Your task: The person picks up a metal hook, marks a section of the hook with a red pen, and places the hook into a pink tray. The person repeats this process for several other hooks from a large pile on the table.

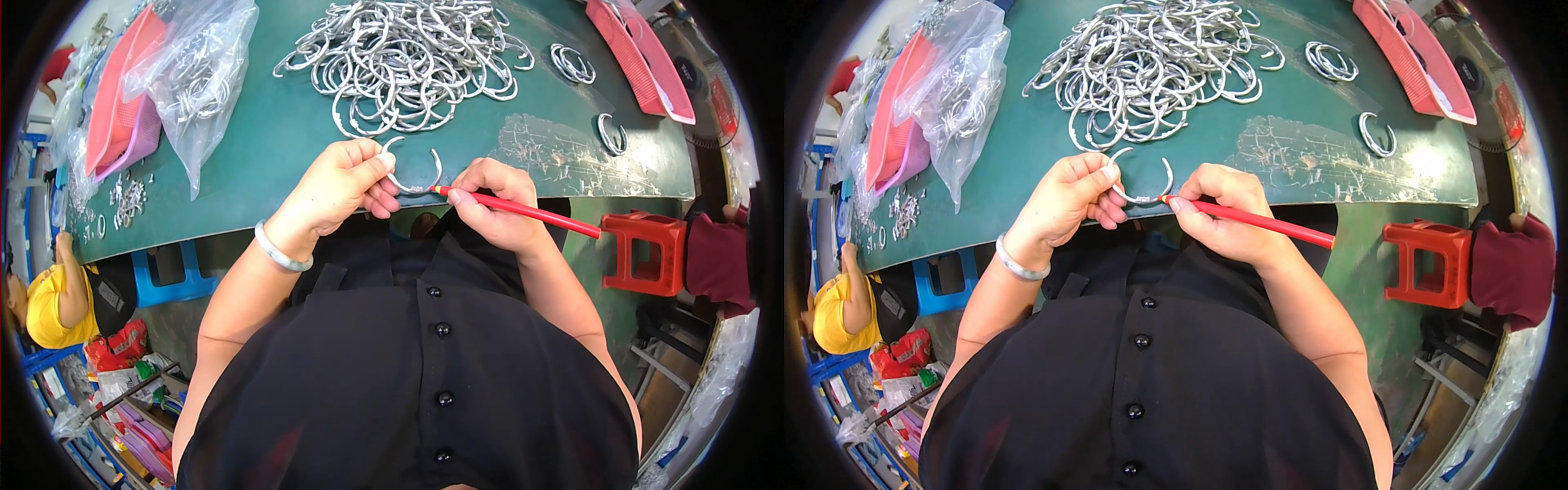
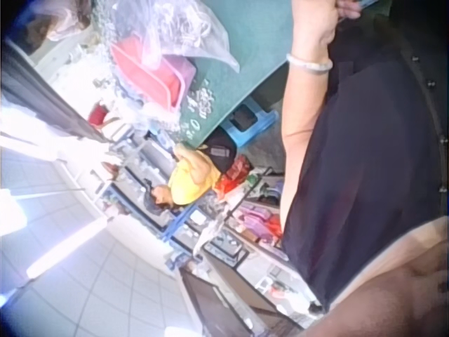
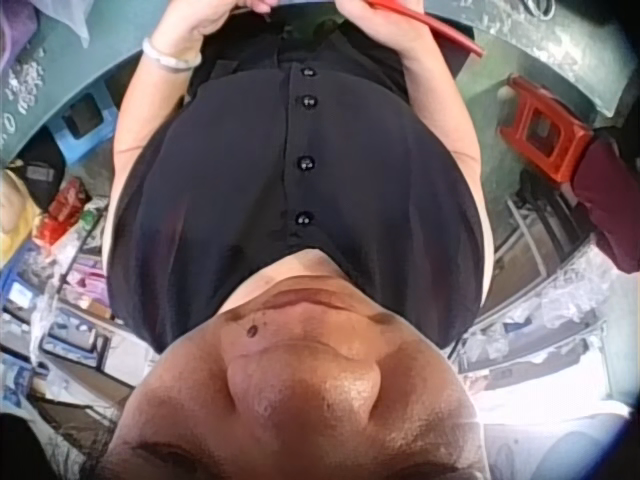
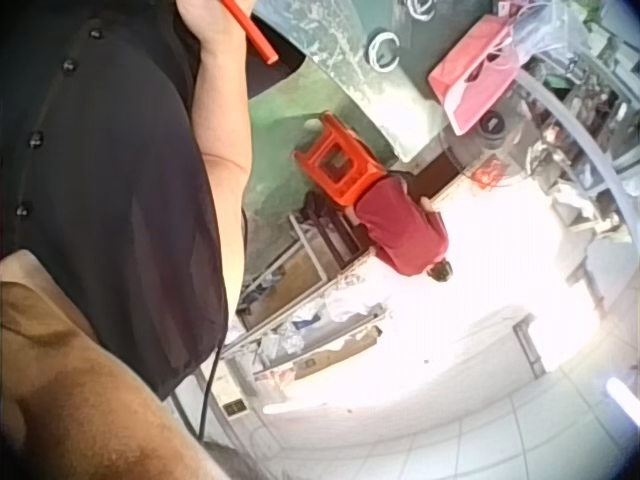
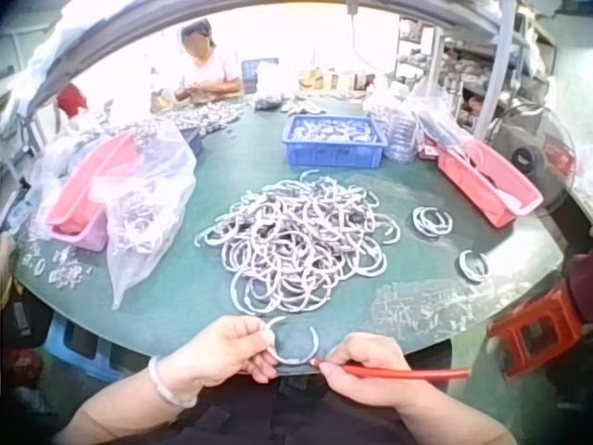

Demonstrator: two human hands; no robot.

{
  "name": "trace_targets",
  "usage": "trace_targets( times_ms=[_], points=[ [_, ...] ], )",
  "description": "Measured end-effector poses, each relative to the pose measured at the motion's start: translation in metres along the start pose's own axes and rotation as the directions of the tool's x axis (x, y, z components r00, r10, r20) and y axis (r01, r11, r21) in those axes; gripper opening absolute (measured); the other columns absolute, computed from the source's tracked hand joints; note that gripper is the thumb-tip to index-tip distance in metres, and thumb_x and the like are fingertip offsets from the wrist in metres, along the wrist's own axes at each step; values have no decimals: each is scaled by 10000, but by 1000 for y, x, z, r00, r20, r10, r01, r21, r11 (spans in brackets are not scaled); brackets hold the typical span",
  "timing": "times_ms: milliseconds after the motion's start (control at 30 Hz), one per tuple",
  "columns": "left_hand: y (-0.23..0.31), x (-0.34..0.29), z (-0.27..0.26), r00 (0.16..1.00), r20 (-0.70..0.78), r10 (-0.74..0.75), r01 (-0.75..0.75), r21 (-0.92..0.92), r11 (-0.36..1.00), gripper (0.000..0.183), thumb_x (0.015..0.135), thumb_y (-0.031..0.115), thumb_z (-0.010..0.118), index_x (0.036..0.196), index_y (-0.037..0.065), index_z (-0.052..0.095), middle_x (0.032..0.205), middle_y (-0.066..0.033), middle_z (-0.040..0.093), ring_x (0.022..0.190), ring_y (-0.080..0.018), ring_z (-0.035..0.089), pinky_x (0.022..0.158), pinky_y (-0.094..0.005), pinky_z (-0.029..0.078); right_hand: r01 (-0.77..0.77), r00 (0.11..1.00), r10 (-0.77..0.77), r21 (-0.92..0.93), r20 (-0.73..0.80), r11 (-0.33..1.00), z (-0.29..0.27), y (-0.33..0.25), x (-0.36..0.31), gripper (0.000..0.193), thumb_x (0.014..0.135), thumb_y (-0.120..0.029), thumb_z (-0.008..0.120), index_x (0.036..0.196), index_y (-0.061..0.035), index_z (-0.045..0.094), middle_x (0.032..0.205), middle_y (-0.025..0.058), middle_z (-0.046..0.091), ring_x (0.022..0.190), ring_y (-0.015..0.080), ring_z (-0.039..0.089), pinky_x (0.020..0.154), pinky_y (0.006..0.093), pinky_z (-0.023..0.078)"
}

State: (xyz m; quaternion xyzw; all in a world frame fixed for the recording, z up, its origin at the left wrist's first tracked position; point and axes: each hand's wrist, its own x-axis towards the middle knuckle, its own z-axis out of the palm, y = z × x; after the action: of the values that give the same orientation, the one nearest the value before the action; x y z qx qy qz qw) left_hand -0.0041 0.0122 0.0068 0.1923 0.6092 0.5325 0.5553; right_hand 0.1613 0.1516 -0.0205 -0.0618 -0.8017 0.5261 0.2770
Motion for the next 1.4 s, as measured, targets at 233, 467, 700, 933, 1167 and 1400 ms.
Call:
trace_targets(
  times_ms=[233, 467, 700, 933, 1167, 1400],
  points=[
    [0, 0, 0, 1000, 6, 8, -8, -4, 1000, 209, 887, 207, 491, 790, 26, 530, 682, -70, 579, 546, -139, 586, 484, -225, 487, 18, 1000, -18, -10, 18, 1000, -1, 2, 0, 115, 680, -35, 638, 644, -33, 529, 606, 70, 537, 552, 189, 530, 498, 282, 410],
    [-1, 0, -1, 1000, 12, 8, -8, 4, 1000, 210, 885, 212, 494, 784, 32, 533, 680, -65, 580, 546, -137, 585, 485, -224, 484, -24, 1000, 24, 36, -1, 999, -3, 1, -1, 115, 688, -37, 626, 639, -27, 522, 595, 59, 535, 544, 163, 526, 497, 265, 410],
    [-1, 0, -1, 1000, 15, 8, -8, 4, 1000, 205, 887, 212, 492, 790, 36, 531, 681, -61, 581, 547, -134, 583, 489, -221, 480, -29, 1000, 29, 41, -8, 999, -2, 2, -1, 119, 693, -41, 624, 635, -26, 520, 599, 56, 534, 537, 154, 520, 493, 261, 406],
    [-1, 0, -2, 1000, 18, 6, -7, 4, 1000, 203, 888, 211, 489, 792, 37, 531, 682, -61, 582, 545, -133, 585, 482, -219, 481, -11, 1000, 11, 23, 8, 1000, -1, 3, 0, 128, 691, -38, 629, 632, -27, 516, 592, 58, 519, 532, 161, 514, 481, 266, 394],
    [0, -1, -1, 1000, 15, 4, -4, 1, 1000, 205, 889, 208, 487, 790, 34, 531, 679, -61, 582, 544, -133, 587, 477, -216, 480, -37, 999, 38, 31, -29, 999, -2, 4, -1, 122, 723, -57, 628, 667, -23, 525, 603, 53, 539, 527, 121, 511, 487, 250, 397],
    [-2, -2, -5, 998, 53, 25, -23, -25, 999, 210, 890, 212, 485, 792, 34, 535, 687, -61, 582, 564, -137, 592, 493, -224, 483, -147, 979, 169, 179, -112, 973, -3, -1, 0, 99, 806, -106, 579, 826, -14, 549, 716, 50, 607, 606, 86, 539, 560, 212, 436]
  ],
)
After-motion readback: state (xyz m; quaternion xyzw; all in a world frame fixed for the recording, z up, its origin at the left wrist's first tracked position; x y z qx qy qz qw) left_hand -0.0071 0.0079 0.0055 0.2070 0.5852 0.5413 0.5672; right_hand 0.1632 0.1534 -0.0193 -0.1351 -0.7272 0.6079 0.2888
